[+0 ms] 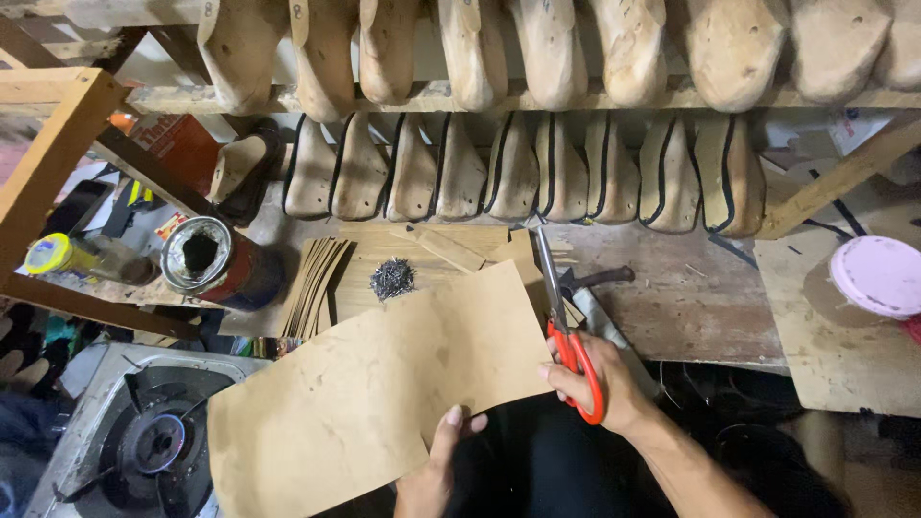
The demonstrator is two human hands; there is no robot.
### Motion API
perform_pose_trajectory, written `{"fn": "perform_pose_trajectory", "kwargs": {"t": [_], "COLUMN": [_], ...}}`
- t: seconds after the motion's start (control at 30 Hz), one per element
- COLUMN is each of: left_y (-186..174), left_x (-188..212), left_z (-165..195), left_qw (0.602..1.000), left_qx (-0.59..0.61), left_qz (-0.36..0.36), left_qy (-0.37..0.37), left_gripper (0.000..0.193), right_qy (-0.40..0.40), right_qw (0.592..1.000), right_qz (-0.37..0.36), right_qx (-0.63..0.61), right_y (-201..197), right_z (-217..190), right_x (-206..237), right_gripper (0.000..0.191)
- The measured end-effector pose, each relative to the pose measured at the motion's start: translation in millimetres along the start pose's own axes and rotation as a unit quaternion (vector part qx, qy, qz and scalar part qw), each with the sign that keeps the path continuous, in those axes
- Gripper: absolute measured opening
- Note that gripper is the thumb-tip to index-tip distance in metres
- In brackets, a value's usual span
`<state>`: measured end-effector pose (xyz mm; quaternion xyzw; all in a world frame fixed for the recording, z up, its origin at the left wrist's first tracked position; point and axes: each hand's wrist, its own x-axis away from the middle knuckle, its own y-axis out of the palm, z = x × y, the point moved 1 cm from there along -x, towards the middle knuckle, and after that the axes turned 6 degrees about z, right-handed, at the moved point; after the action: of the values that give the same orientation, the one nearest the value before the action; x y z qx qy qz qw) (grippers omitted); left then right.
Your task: The person uses red-handled scissors to cut a large piece of brown cardboard into smaller rectangular pieces. They hold the cardboard with one hand and cut with the other, stacking the cut pieces on the work surface.
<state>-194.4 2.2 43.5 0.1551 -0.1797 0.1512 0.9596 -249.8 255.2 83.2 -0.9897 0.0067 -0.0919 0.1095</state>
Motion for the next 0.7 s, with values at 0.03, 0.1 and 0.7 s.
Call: {"fn": "perform_pose_trajectory", "kwargs": {"t": [0.03,0.1,0.7], "left_y": [-1,-6,-5], "left_x": [4,8,-6], "left_z": [5,12,17], "left_qw": [1.0,0.997,0.979], "left_qx": [-0.024,-0.073,-0.201], "left_qz": [-0.007,-0.025,-0.026], "left_qy": [0.007,0.018,0.018], "left_gripper": [0.047,0.049,0.05], "right_qy": [0.004,0.015,-0.024], "right_qw": [1.0,0.999,0.993], "right_qz": [0.01,0.032,0.087], "right_qx": [-0.003,-0.011,0.072], "right_y": [2,3,-10], "right_z": [0,0,-8], "right_x": [-1,-3,5], "right_gripper": [0.028,0.029,0.028]}}
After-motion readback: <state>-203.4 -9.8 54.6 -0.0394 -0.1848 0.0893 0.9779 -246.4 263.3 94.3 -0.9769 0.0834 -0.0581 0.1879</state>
